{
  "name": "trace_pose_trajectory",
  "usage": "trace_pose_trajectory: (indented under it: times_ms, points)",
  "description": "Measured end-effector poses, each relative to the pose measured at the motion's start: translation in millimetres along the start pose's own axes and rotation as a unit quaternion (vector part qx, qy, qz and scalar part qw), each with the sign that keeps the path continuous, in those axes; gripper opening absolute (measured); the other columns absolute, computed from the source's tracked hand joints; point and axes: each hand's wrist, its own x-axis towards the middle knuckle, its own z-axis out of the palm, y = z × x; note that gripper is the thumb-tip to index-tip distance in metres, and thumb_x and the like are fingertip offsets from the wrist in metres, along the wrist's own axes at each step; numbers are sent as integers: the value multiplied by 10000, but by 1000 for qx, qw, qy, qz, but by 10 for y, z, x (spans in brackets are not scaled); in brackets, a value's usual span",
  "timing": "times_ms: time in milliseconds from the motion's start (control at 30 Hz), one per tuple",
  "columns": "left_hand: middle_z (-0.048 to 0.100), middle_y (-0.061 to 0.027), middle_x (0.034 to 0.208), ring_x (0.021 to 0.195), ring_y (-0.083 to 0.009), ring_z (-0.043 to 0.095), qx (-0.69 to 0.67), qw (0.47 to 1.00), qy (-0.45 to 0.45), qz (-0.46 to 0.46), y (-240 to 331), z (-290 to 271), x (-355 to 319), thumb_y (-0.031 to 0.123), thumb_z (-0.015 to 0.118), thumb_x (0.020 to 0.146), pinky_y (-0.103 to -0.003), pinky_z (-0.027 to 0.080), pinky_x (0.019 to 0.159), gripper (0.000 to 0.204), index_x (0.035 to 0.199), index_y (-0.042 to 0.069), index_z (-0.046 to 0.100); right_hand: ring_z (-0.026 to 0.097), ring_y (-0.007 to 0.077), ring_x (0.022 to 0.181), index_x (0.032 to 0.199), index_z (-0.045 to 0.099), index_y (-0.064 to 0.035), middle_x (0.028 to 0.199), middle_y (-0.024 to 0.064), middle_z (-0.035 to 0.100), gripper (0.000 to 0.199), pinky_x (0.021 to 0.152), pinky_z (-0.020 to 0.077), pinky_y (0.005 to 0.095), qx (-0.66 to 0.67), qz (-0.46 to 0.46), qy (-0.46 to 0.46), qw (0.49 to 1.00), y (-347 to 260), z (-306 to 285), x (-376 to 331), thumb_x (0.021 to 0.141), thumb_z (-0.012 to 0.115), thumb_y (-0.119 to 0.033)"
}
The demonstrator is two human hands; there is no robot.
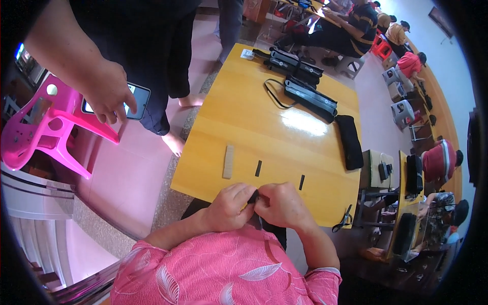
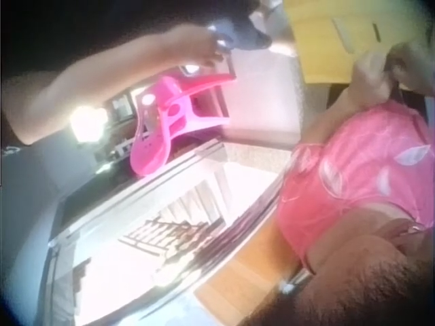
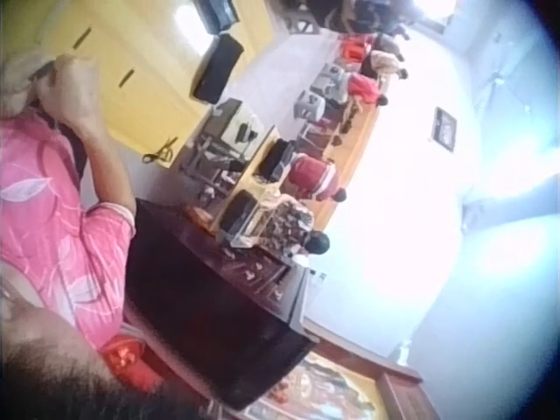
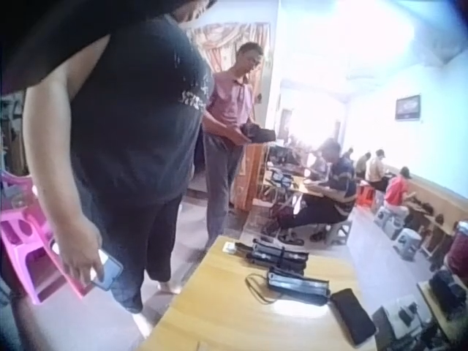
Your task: Assembling metal fasteners and components onto black textile straps on a workbench.
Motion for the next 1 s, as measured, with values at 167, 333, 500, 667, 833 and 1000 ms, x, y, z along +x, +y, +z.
trace_pose_trajectory:
  times_ms: [167, 333, 500, 667, 833, 1000]
  points:
    - [497, -186, 741, 684, -374, 525, -33, 998, -42, 17, -39, -12, -28, 18, 616, 707, -429, 427, 589, 226, 892, -26, 493, 543, 240, 484, 669, 579, 44, 553, 180, 537, 113, 492, 432, 340, 81, 9, -47, 996, 105, -73, -6, 643, 572, -65]
    - [487, -169, 714, 647, -355, 526, -26, 998, -63, 16, -37, 18, 4, 129, 672, 781, -411, 416, 558, 233, 838, -10, 493, 415, 42, 547, 636, 552, 26, 523, 1, 392, 60, 443, 316, 267, 238, 59, -77, 966, 248, -11, -61, 655, 521, -21]
    - [518, -155, 710, 659, -335, 547, -69, 993, -94, 8, -87, -24, 83, 93, 650, 788, -383, 430, 570, 166, 832, -5, 524, 418, 60, 521, 623, 552, 22, 512, 5, 412, 80, 440, 325, 274, 271, 58, -44, 960, 327, 33, -99, 664, 539, -45]
    - [620, -112, 830, 778, -192, 604, -244, 938, -137, -204, -261, 64, -25, 72, 594, 844, -298, 468, 692, 141, 961, -6, 597, 441, 66, 509, 625, 588, 10, 516, -11, 466, 111, 429, 336, 266, 329, 102, 35, 938, 415, 252, -200, 692, 564, -75]
    - [618, -121, 837, 778, -223, 608, -224, 949, -135, -178, -185, 84, -22, 57, 574, 846, -321, 473, 693, 139, 969, -7, 588, 472, 78, 501, 657, 621, 19, 550, 6, 535, 144, 446, 366, 265, 409, 167, 16, 897, 464, 294, -205, 720, 560, -95]
    - [578, -170, 793, 732, -336, 583, -104, 986, -126, -43, -116, 59, 90, 53, 589, 819, -382, 461, 643, 132, 932, -11, 570, 575, 119, 549, 706, 662, 25, 635, 64, 635, 190, 502, 453, 247, 321, 193, -56, 925, 341, 11, -139, 756, 547, -117]
